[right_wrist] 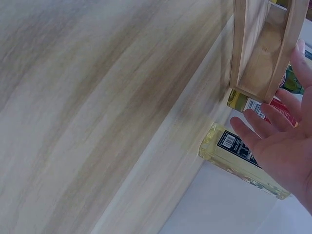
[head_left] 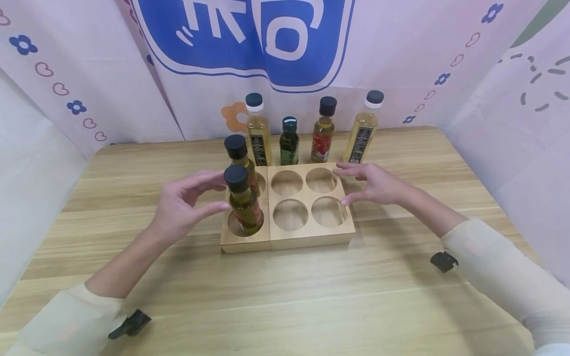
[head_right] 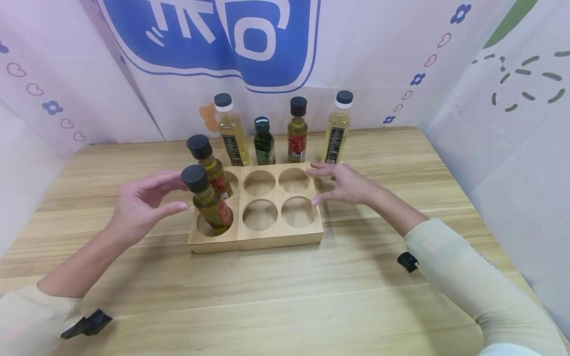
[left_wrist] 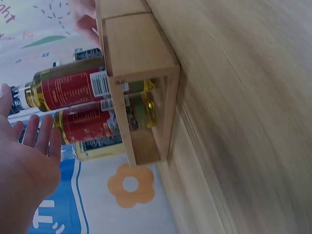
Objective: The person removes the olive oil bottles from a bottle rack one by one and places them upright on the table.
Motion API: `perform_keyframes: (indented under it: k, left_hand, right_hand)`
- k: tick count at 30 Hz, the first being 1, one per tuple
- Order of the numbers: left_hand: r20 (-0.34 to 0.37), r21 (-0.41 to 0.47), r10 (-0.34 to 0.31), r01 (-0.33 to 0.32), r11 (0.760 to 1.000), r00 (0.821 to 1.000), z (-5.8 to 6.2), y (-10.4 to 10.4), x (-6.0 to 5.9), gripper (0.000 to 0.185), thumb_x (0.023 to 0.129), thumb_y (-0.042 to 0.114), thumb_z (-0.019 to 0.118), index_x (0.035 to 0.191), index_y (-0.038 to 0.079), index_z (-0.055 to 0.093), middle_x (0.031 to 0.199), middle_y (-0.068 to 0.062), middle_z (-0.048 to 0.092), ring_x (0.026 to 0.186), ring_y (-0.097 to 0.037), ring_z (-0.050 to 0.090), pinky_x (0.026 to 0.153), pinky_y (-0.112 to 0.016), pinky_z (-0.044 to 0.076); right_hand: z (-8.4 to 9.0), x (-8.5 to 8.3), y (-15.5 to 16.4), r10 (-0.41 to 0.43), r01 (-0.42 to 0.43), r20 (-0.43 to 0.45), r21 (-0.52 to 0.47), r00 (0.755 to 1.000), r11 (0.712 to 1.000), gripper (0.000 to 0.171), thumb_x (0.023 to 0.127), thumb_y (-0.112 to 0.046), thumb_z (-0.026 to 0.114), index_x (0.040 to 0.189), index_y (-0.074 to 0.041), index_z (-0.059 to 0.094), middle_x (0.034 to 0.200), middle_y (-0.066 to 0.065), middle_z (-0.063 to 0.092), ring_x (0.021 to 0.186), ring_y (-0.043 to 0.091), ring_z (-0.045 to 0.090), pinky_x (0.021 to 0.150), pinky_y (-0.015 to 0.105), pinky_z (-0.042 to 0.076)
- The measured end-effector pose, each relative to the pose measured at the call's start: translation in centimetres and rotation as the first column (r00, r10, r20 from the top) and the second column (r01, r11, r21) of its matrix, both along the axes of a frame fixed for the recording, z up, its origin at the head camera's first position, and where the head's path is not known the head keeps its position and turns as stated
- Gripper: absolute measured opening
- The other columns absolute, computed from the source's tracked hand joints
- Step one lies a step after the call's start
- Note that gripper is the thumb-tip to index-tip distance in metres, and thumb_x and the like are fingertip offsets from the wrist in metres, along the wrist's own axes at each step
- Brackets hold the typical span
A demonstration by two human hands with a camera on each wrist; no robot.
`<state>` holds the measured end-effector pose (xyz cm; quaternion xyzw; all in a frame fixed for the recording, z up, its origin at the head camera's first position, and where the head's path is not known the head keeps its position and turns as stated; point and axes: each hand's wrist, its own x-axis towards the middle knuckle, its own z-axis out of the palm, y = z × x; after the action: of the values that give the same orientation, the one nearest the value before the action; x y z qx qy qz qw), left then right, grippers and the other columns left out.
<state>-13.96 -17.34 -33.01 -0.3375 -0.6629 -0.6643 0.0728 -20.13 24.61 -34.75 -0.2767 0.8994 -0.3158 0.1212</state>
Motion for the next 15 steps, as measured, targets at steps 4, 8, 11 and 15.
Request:
perform_keyframes:
  k: [4,8,11,15]
  left_hand:
    - [0.034,0.011,0.002,-0.002,1.000,0.999,0.1,0.5,0.2,0.056,0.074,-0.025,0.077,0.125,-0.003,0.071,0.120,-0.007,0.075,0.106,-0.016,0.072,0.100,-0.028,0.053]
    - [0.076,0.042,-0.001,-0.002,0.999,0.997,0.2,1.0,0.1,0.054,0.077,-0.023,0.076,0.124,0.003,0.072,0.119,-0.006,0.076,0.106,-0.015,0.072,0.100,-0.027,0.053]
    - [0.088,0.062,-0.011,0.006,0.998,0.996,0.4,1.3,0.1,0.052,0.079,-0.022,0.076,0.124,0.004,0.072,0.120,-0.006,0.075,0.107,-0.016,0.072,0.100,-0.027,0.053]
    - [0.109,0.072,-0.022,0.014,0.997,0.994,0.6,1.8,-0.1,0.050,0.081,-0.020,0.076,0.125,0.004,0.072,0.121,-0.005,0.074,0.109,-0.016,0.072,0.100,-0.028,0.053]
  right_hand:
    - [0.0,0.0,0.0,0.000,0.000,0.006,0.004,1.000,1.000,0.081,0.083,-0.023,0.089,0.150,0.000,0.051,0.162,0.023,0.035,0.144,0.048,0.040,0.114,0.059,0.037]
    - [0.0,0.0,0.0,-0.002,0.002,0.004,0.007,1.000,1.000,0.081,0.083,-0.023,0.089,0.150,0.000,0.051,0.162,0.023,0.035,0.144,0.048,0.040,0.114,0.060,0.037]
    - [0.0,-0.1,0.0,0.003,-0.003,-0.003,0.010,1.000,1.000,0.080,0.083,-0.023,0.089,0.150,0.001,0.051,0.162,0.024,0.035,0.143,0.048,0.040,0.114,0.060,0.037]
    - [0.0,-0.1,0.0,0.012,-0.012,-0.015,0.015,1.000,1.000,0.080,0.083,-0.023,0.088,0.149,0.002,0.051,0.161,0.025,0.036,0.143,0.049,0.040,0.113,0.060,0.038]
